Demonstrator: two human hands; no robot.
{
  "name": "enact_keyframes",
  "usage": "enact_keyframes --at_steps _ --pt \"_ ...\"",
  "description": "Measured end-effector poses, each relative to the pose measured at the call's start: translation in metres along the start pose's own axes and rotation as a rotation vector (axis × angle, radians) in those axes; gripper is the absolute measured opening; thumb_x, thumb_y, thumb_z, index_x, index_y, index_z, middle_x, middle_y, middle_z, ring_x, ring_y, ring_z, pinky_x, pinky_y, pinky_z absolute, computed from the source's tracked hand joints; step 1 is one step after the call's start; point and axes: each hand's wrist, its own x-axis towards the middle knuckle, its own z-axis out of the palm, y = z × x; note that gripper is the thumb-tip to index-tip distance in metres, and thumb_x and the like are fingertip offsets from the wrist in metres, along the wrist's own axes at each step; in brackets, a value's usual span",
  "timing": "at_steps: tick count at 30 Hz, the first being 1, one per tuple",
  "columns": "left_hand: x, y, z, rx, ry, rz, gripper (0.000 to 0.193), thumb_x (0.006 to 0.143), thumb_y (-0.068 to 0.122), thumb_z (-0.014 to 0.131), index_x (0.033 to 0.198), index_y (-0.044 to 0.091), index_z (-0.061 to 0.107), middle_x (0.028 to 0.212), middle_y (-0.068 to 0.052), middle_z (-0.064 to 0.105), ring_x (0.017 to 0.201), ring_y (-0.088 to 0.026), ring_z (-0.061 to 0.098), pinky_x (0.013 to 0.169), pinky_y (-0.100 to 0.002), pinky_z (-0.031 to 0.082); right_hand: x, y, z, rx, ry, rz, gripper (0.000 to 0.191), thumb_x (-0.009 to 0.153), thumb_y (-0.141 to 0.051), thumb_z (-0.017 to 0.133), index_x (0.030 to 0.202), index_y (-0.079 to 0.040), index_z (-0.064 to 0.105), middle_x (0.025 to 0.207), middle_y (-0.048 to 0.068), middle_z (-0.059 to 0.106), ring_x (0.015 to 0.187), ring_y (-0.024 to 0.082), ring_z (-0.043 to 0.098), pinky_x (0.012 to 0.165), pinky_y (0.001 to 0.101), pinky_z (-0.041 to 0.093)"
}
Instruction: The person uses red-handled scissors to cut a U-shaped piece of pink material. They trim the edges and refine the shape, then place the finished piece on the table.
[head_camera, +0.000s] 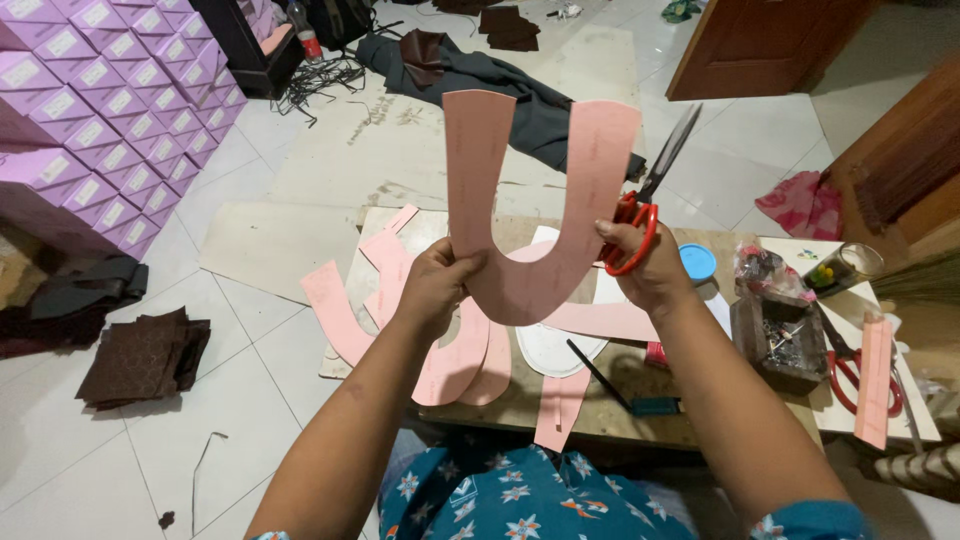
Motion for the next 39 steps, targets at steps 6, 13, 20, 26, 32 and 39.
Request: enact_keyframes --at_steps 6,13,20,26,32,39 --pt "0.003 0.003 -0.001 -0.075 0.082 0.031 0.029 0.093 0.012 0.069 0.117 -0.003 0.063 0.107 -0.013 0.073 0.09 -0.021 0.074 0.078 -0.036 0.062 -0.005 0.016 0.002 -0.1 0.051 0.047 0.029 0.086 -0.003 0.069 0.113 0.001 0.06 0.106 0.012 0.071 0.099 0.026 0.071 0.091 0.0436 0.058" --pt "-0.003 0.0 0.002 -0.07 0.129 -0.017 0.03 0.095 0.017 0.07 0.118 -0.001 0.065 0.107 -0.012 0.073 0.09 -0.02 0.072 0.079 -0.034 0.06 -0.017 0.031 0.01 -0.168 0.108 0.097 0.03 0.089 -0.003 0.071 0.116 0.004 0.061 0.104 0.013 0.069 0.091 0.025 0.067 0.09 0.0428 0.057" --pt "-0.021 -0.039 -0.004 0.055 -0.078 -0.297 0.035 0.085 0.011 0.068 0.12 0.011 0.061 0.106 -0.006 0.072 0.088 -0.02 0.071 0.079 -0.037 0.063 -0.023 0.05 0.015 -0.104 0.258 0.044 0.034 0.084 0.002 0.071 0.113 0.0 0.052 0.102 0.011 0.065 0.09 0.024 0.07 0.085 0.0405 0.061" --pt "-0.029 -0.083 -0.003 0.044 -0.001 -0.287 0.023 0.097 0.014 0.065 0.117 0.002 0.066 0.104 -0.011 0.073 0.09 -0.02 0.072 0.077 -0.033 0.061 -0.033 0.069 -0.004 -0.136 0.309 0.178 0.03 0.087 -0.002 0.072 0.114 0.001 0.058 0.102 0.012 0.068 0.088 0.024 0.07 0.081 0.0375 0.061" --pt "-0.02 -0.085 -0.007 -0.094 0.051 -0.317 0.023 0.097 0.012 0.06 0.119 0.006 0.063 0.106 -0.008 0.071 0.086 -0.016 0.07 0.073 -0.028 0.058 -0.037 0.081 -0.018 -0.138 0.337 0.254 0.033 0.086 -0.004 0.069 0.117 0.001 0.057 0.102 0.014 0.071 0.087 0.024 0.072 0.08 0.0362 0.06" --pt "-0.014 -0.098 -0.012 -0.675 -0.237 -0.344 0.016 0.094 0.017 0.053 0.078 0.014 0.051 0.062 0.002 0.044 0.051 -0.013 0.036 0.047 -0.027 0.03 -0.039 0.098 -0.016 -0.181 0.231 0.254 0.034 0.093 -0.007 0.069 0.122 0.003 0.053 0.108 0.018 0.07 0.094 0.025 0.07 0.08 0.0369 0.057"
